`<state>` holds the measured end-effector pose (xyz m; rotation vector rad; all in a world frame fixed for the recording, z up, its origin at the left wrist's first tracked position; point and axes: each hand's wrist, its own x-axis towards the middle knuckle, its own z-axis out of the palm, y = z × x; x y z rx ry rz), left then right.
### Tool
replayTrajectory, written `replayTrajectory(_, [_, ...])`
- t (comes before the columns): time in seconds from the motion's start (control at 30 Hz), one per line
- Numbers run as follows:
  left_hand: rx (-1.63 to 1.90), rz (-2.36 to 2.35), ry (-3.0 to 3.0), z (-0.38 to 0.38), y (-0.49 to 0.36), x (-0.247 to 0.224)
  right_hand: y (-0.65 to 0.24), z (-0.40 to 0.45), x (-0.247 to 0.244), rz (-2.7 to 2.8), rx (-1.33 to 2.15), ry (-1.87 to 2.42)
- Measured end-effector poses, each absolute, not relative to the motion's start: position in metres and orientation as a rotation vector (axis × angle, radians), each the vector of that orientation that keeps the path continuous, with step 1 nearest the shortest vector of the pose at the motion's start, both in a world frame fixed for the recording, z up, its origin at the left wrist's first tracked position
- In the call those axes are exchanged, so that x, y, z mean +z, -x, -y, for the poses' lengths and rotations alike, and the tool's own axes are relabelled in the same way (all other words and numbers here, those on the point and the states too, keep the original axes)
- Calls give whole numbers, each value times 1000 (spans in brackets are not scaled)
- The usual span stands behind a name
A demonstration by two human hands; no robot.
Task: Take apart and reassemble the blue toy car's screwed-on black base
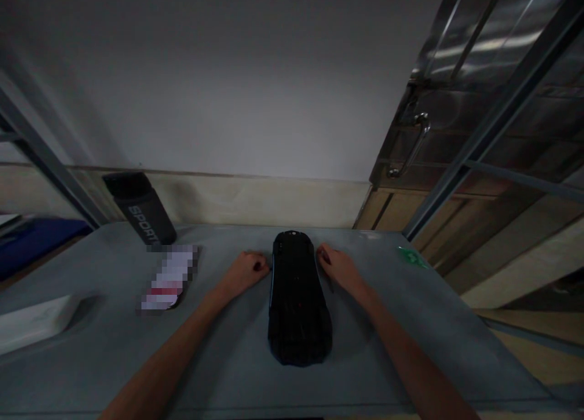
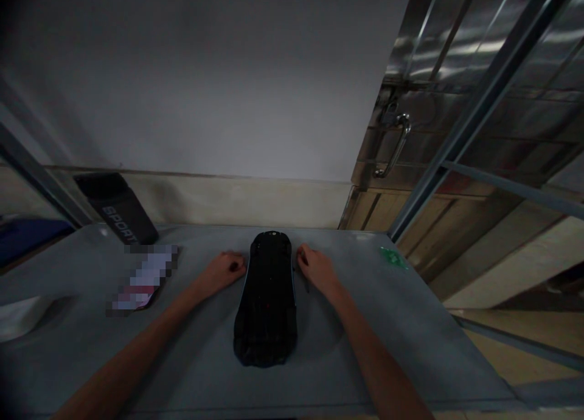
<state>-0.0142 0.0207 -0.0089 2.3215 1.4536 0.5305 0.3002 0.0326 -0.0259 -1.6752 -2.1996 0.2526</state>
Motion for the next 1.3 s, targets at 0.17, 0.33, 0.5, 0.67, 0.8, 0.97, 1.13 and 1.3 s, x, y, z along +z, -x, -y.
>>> replayTrajectory(0.17, [521,-1451,-2341,-20,14,-8,-300,-33,-26,2206,242,1666])
replayTrajectory(0.33, [518,-1454,-2346,-20,14,-7,-301,-33,-27,2213,232,1667])
replayTrajectory(0.5, [528,-1447,-2348,-20,14,-8,-301,-32,-27,2215,223,1671])
replayTrajectory(0.67, [539,-1448,-2348,-20,14,-9,-301,-31,-24,2227,229,1670])
replayTrajectory(0.8, [534,-1447,-2352,-21,15,-9,-300,-32,-23,2228,237,1675])
replayTrajectory(0.97, [527,-1448,-2356,-22,16,-11,-299,-32,-25,2224,241,1688])
replayTrajectory(1.13, [528,-1446,-2360,-24,16,-15,-300,-32,-23,2227,241,1687])
replayTrajectory(1.3, [526,-1446,-2355,-24,17,-15,-300,-32,-22,2228,247,1687])
